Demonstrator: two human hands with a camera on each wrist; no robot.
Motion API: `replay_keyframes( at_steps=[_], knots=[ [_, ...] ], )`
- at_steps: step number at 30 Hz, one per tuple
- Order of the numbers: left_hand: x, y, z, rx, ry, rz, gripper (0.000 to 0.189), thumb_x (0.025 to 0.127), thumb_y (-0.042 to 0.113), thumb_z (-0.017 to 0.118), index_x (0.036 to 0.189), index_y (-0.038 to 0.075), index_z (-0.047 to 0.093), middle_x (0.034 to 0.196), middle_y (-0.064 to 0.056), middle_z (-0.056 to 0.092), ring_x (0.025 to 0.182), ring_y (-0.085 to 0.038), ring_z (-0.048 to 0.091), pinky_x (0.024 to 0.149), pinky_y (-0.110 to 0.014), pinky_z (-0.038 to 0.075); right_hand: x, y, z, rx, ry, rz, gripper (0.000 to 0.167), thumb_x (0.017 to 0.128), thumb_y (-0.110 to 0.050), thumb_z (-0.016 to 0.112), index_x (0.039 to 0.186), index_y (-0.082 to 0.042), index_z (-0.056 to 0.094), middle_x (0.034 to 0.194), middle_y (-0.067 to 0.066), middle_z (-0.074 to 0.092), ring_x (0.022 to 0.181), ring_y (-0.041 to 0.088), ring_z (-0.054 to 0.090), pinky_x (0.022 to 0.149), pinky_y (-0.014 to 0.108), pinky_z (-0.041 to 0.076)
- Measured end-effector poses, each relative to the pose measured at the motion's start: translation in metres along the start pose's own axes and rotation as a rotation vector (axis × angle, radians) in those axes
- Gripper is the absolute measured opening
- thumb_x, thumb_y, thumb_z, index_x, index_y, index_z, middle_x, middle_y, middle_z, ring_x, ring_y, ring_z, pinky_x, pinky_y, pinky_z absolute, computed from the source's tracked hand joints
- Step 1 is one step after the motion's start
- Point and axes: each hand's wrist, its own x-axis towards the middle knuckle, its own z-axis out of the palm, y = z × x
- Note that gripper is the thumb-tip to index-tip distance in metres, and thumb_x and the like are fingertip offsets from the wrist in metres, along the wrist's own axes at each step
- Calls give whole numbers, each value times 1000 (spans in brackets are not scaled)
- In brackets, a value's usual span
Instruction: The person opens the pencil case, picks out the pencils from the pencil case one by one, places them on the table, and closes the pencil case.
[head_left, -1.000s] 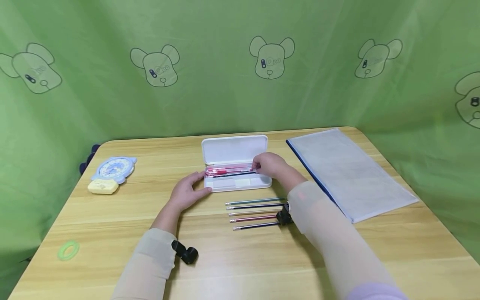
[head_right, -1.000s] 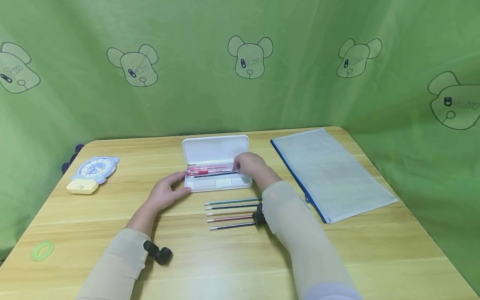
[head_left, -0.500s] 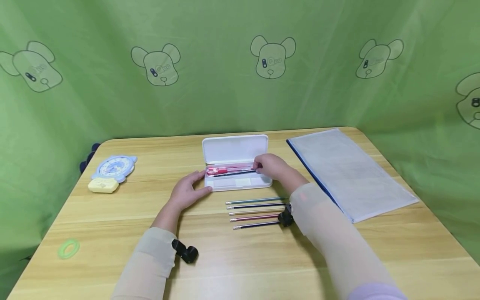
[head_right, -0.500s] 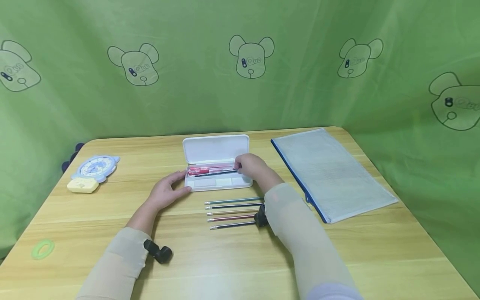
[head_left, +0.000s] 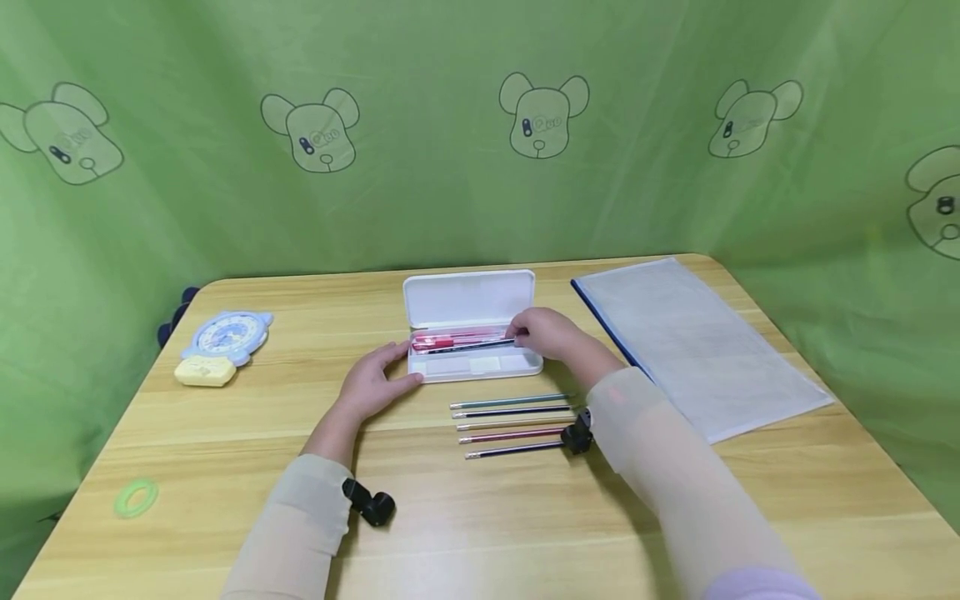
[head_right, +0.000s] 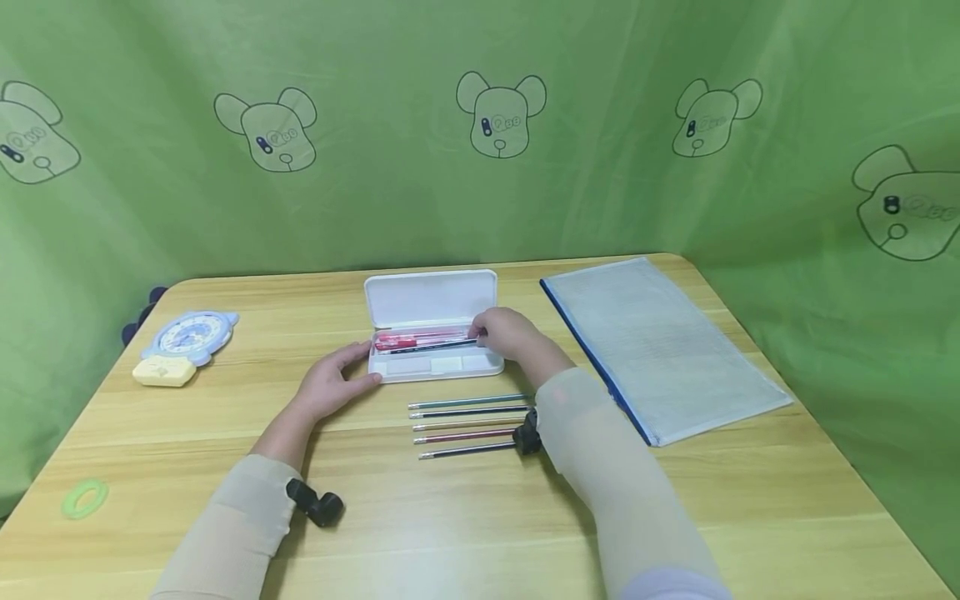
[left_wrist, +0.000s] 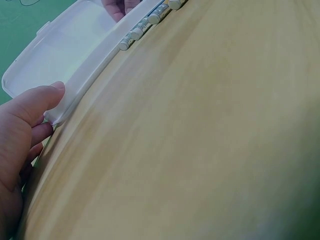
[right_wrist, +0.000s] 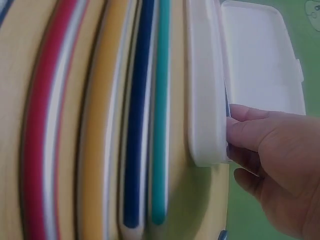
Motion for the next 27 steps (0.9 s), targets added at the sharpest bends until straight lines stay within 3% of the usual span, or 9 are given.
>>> replay_keyframes(
  at_steps=[6, 13, 18, 27],
  knots=[
    [-1, 2, -1, 6, 1, 8, 72, 87, 42, 70, 149, 19, 43, 156, -17, 37, 145, -37, 33, 120, -54, 26, -7, 3, -7, 36, 39, -34, 22, 95, -5, 57, 112, -2, 70, 114, 15, 70, 113, 32, 62, 106, 48, 46],
    [-1, 0, 0, 8, 4, 18, 72, 87, 41, 71, 149, 18, 43, 155, -18, 37, 145, -38, 34, 120, -54, 27, -24, 10, -16, 113, 65, -10, 22, 97, -8, 56, 114, -2, 69, 115, 15, 69, 112, 31, 62, 103, 48, 48],
    [0, -1, 0, 11, 1, 12, 72, 87, 43, 70, 149, 20, 43, 156, -17, 37, 145, -37, 34, 120, -54, 27, -42, 19, -22, 153, 100, -12, 21, 96, -10, 58, 112, -2, 69, 114, 15, 70, 110, 30, 63, 101, 48, 49],
    [0, 0, 0, -1, -4, 2, 72, 87, 44, 70, 149, 20, 42, 157, -16, 36, 146, -36, 33, 121, -53, 25, -85, 33, -28, 170, 165, -70, 19, 95, -6, 59, 109, -2, 70, 103, 12, 70, 97, 24, 61, 87, 41, 51]
  ],
)
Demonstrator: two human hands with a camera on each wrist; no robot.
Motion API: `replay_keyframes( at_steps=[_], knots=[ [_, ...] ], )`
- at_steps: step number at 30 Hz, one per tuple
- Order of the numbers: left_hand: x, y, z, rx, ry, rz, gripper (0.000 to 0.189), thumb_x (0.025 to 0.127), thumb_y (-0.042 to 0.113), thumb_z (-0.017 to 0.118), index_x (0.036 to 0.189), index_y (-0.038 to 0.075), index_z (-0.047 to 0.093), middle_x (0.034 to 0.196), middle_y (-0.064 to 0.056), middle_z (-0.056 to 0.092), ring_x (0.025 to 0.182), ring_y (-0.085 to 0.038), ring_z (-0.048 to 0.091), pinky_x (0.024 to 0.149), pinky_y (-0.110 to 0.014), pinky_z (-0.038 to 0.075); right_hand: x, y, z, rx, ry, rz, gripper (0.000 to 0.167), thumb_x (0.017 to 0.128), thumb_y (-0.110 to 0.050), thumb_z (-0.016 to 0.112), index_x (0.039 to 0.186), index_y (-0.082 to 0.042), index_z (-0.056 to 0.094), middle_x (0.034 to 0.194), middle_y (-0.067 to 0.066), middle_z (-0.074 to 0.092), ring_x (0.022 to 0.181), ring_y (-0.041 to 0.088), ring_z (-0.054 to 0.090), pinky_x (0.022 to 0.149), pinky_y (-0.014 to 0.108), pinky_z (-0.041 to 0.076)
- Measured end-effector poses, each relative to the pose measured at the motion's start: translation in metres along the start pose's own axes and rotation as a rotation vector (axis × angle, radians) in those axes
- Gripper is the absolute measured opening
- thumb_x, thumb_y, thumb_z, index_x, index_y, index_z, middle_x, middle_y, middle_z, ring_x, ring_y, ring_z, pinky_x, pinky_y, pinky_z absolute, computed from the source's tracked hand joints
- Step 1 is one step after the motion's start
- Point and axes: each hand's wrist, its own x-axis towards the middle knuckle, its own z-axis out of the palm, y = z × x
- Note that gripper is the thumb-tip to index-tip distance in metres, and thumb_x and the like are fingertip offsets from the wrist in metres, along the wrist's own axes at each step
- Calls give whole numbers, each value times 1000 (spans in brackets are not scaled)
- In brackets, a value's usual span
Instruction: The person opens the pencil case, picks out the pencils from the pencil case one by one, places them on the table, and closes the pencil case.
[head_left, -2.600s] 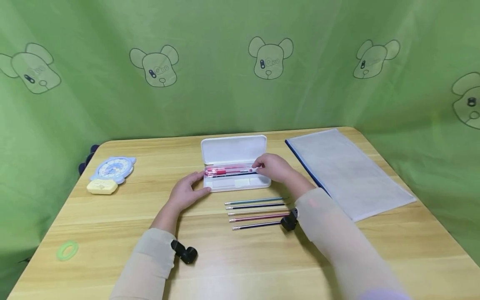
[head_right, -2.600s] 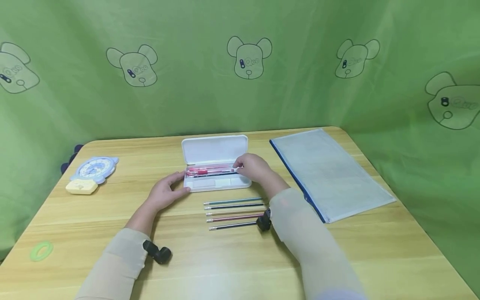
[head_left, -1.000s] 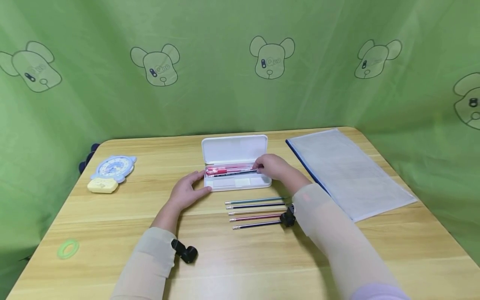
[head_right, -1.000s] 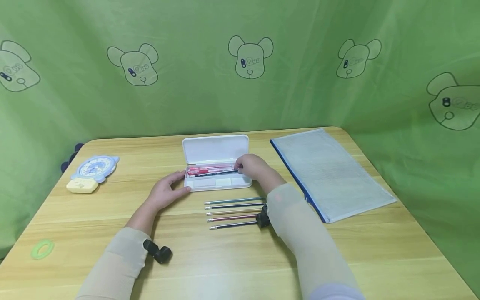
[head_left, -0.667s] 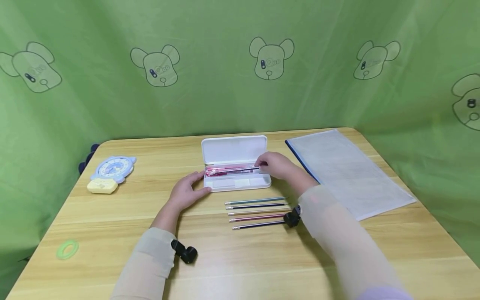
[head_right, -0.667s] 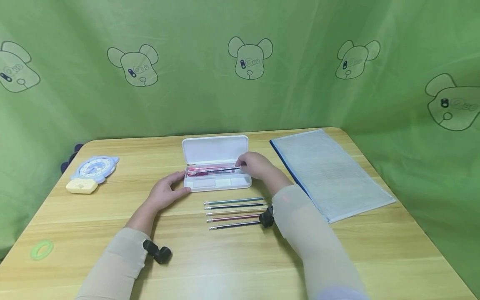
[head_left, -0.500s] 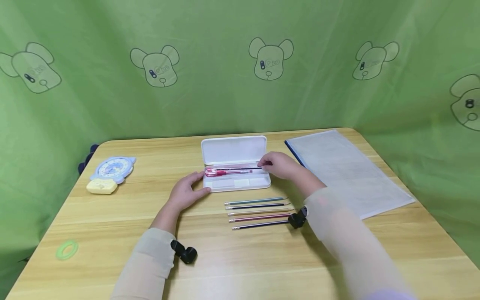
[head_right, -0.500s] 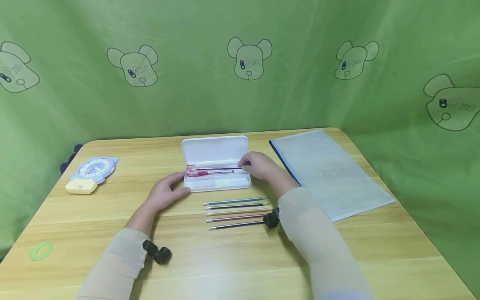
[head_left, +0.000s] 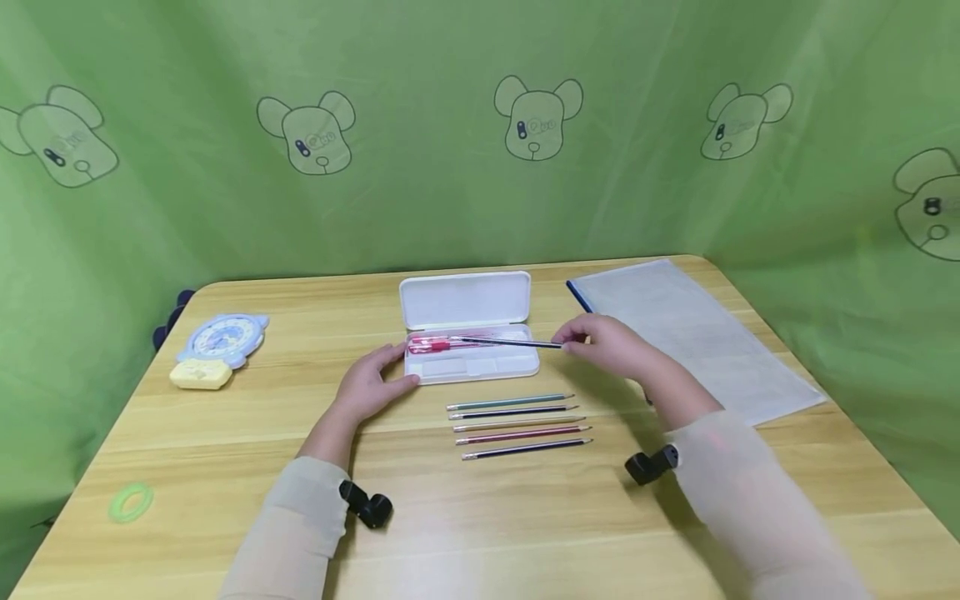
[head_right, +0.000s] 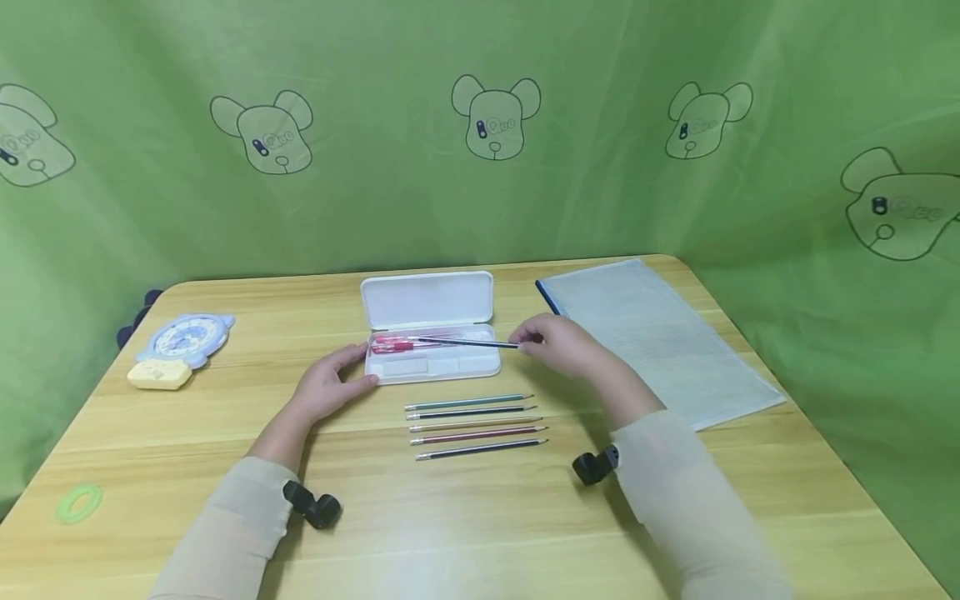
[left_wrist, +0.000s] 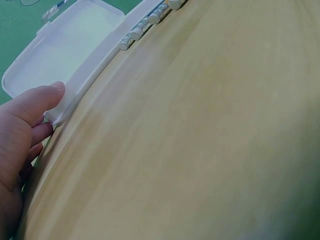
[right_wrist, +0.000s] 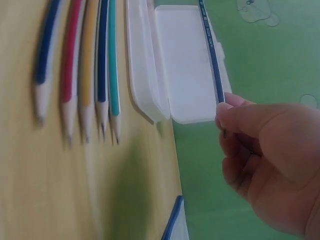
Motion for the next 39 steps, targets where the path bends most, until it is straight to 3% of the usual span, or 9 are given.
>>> replay_keyframes(
  at_steps=[11, 20, 29, 39],
  knots=[
    [-3, 2, -2, -16, -4, -12, 72, 87, 42, 70, 149, 19, 42, 157, -16, 35, 146, -37, 32, 121, -54, 25, -55, -1, 10, 13, 33, -34, 14, 93, -7, 64, 103, -9, 72, 97, 2, 70, 89, 14, 58, 77, 29, 51],
    [-4, 4, -2, -23, -5, -7, 72, 87, 41, 70, 149, 19, 42, 157, -17, 35, 146, -37, 31, 121, -54, 24, -90, 2, 30, -6, -19, -52, 15, 92, -8, 65, 99, -18, 73, 99, -6, 71, 98, 17, 65, 85, 32, 56],
    [-2, 2, -1, -13, -6, -8, 72, 87, 43, 70, 149, 20, 42, 157, -17, 35, 146, -37, 32, 121, -54, 25, -106, 8, 46, -78, -32, -95, 17, 91, -10, 66, 96, -25, 73, 98, -12, 70, 97, 13, 67, 86, 34, 57],
    [-2, 2, -1, -19, -15, -15, 71, 87, 43, 70, 149, 21, 42, 158, -15, 35, 147, -35, 31, 121, -53, 24, -109, 6, 53, -91, -53, -125, 15, 91, -10, 66, 96, -21, 73, 98, -10, 71, 97, 16, 68, 86, 35, 57]
  ],
)
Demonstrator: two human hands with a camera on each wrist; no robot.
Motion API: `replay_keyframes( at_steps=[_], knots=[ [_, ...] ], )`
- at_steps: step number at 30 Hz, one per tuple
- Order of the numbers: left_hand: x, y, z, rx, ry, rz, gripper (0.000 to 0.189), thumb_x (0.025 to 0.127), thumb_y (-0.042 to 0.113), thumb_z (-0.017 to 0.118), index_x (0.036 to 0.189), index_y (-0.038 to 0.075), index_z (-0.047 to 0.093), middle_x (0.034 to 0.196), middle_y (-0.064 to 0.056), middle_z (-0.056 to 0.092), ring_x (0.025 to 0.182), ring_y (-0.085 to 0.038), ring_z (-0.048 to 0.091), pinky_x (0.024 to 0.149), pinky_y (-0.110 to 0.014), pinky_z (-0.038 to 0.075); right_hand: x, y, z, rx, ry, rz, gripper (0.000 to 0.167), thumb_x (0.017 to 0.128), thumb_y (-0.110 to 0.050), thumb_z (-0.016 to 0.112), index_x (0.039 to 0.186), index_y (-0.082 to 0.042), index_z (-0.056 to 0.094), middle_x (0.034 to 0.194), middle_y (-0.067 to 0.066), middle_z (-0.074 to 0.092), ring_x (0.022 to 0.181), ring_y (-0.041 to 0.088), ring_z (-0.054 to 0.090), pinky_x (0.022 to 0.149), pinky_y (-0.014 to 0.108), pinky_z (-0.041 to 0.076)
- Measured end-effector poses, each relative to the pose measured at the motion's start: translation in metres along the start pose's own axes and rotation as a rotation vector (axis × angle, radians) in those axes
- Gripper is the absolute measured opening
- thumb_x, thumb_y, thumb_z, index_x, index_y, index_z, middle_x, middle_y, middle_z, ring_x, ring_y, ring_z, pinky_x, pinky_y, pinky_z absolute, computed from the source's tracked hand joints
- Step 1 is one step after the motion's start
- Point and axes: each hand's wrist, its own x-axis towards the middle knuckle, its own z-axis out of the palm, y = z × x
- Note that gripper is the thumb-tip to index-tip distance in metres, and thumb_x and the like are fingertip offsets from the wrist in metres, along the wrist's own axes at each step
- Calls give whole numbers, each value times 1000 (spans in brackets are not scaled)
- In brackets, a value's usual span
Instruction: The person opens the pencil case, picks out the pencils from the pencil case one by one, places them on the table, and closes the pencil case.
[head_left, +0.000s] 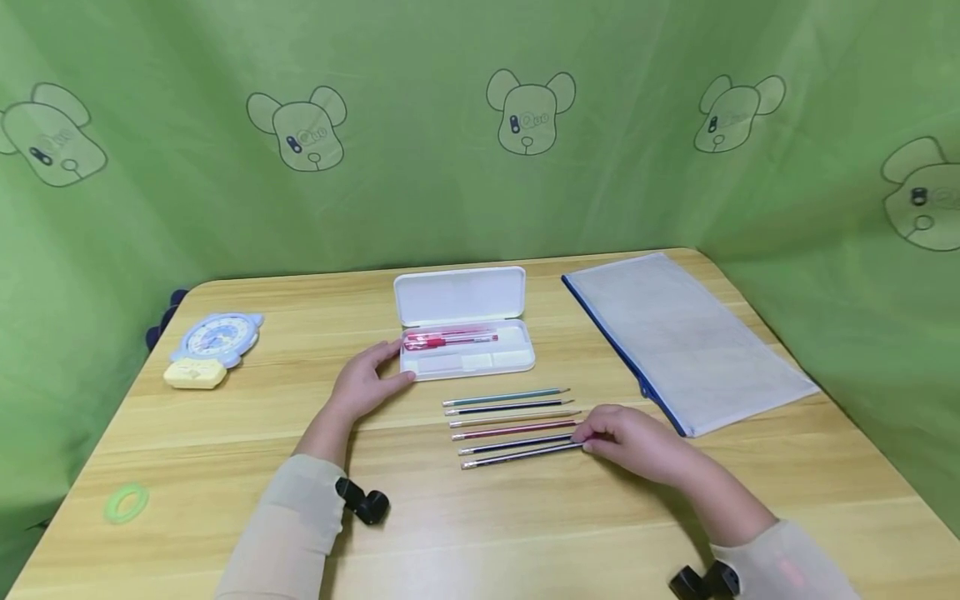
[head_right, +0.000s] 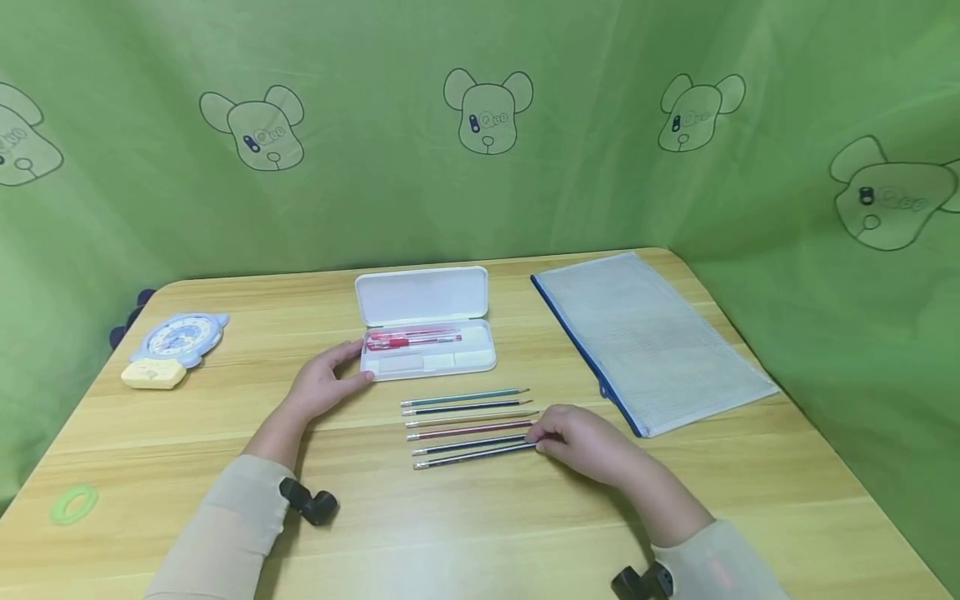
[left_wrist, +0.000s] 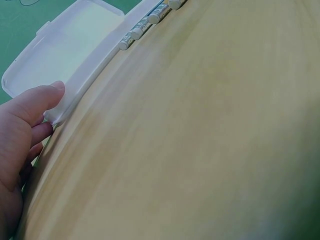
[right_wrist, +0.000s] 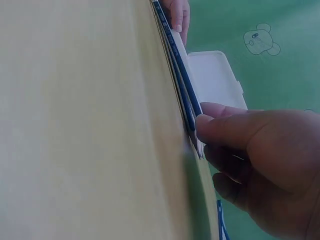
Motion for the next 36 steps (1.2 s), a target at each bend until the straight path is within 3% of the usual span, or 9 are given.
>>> replay_keyframes(
  at_steps=[14, 21, 28, 36],
  knots=[
    [2, 1, -1, 2, 10, 4, 71, 87, 42, 71, 149, 21, 43, 157, -16, 36, 146, -36, 32, 121, -53, 25, 4, 2, 3, -19, 2, 5, 14, 87, -10, 70, 90, -24, 74, 93, -11, 70, 92, 13, 68, 83, 33, 57],
    [1, 0, -2, 9, 8, 3, 72, 87, 44, 70, 150, 21, 42, 157, -16, 35, 146, -36, 31, 121, -54, 24, 10, 0, -5, 82, 50, 70, 10, 88, -16, 72, 97, -19, 75, 93, -10, 71, 88, 7, 64, 77, 26, 56],
    [0, 0, -2, 11, 7, 1, 73, 87, 43, 70, 150, 19, 41, 157, -17, 34, 146, -38, 31, 121, -55, 24, 49, 2, -27, 103, 119, 86, 14, 91, -14, 68, 103, -10, 74, 95, -1, 74, 84, 9, 62, 73, 25, 53],
    [0, 0, 0, 1, 8, 5, 71, 87, 42, 70, 149, 19, 43, 156, -16, 36, 146, -36, 32, 121, -53, 25, 108, -4, -35, 105, 80, 159, 23, 93, -18, 65, 113, -7, 71, 104, 8, 71, 95, 20, 62, 84, 38, 54]
  ],
)
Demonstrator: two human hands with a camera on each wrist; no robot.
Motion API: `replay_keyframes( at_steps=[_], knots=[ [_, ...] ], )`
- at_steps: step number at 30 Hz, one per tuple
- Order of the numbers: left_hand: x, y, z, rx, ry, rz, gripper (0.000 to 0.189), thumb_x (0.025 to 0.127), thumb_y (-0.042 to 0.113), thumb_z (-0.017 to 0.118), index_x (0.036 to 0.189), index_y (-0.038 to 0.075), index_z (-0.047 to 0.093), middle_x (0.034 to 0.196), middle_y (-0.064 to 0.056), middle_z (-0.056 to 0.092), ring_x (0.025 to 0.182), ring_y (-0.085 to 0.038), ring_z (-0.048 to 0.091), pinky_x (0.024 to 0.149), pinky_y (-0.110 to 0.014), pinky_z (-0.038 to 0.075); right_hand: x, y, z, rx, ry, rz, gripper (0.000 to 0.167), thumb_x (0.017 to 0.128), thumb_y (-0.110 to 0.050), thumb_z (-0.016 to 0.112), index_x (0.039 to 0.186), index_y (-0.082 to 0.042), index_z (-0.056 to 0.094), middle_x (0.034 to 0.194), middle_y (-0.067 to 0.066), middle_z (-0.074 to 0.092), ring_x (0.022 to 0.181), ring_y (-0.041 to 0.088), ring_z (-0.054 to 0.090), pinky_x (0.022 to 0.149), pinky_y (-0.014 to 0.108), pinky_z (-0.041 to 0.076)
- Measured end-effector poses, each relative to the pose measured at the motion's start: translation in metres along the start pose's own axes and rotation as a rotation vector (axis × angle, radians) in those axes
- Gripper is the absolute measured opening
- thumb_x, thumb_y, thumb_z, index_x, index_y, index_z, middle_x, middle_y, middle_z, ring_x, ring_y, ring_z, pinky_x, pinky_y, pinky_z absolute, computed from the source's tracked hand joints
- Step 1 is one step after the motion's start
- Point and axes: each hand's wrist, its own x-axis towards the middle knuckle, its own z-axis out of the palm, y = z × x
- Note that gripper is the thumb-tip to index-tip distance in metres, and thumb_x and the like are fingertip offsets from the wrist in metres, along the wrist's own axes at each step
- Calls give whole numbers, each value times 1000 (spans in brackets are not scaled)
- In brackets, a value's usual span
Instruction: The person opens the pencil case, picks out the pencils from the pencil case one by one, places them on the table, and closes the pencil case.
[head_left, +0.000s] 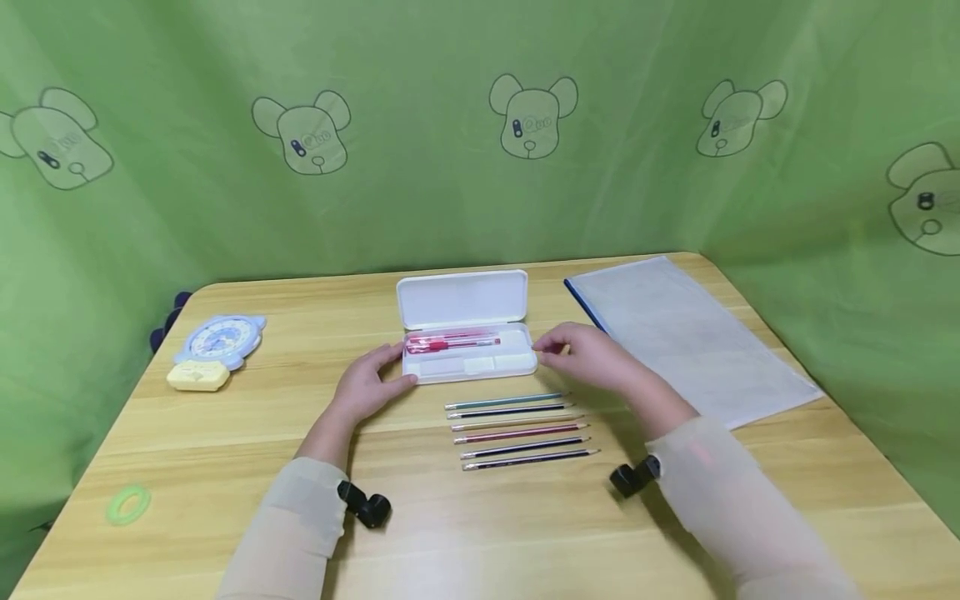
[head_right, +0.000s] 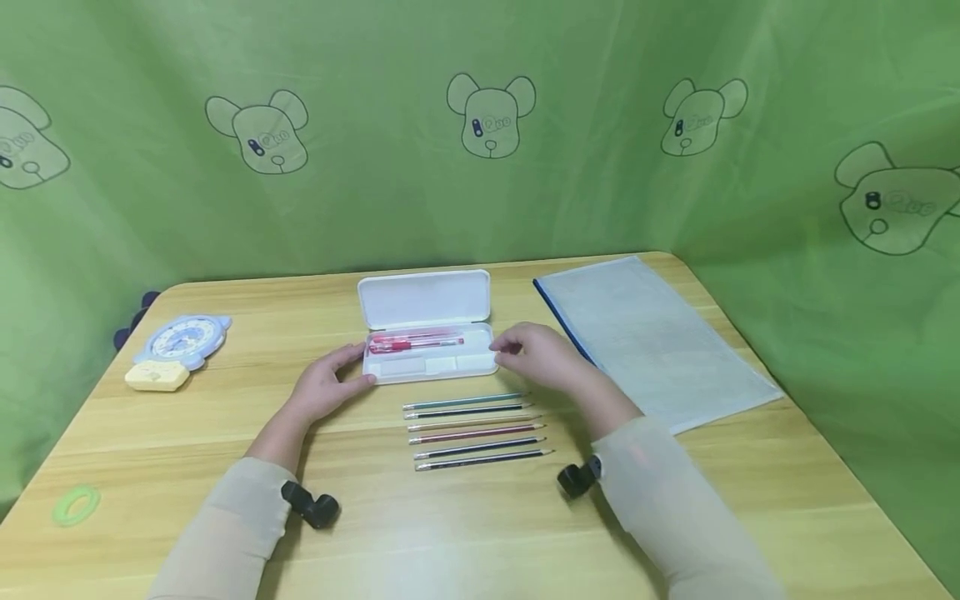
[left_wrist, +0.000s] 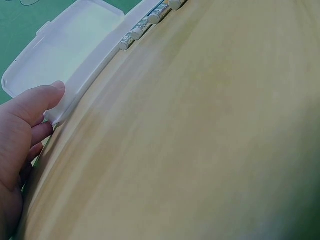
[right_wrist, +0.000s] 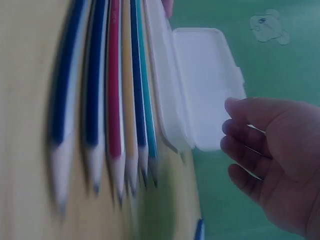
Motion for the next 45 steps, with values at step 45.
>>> replay_keyframes(
  at_steps=[45],
  knots=[
    [1, 0, 1, 8, 15, 13, 70, 87, 40, 71, 148, 19, 44, 155, -17, 38, 145, -36, 34, 121, -53, 26, 75, -7, 38, 23, -224, 112, 17, 91, -10, 66, 108, -8, 69, 102, 8, 65, 97, 22, 56, 94, 38, 48]
  ],
)
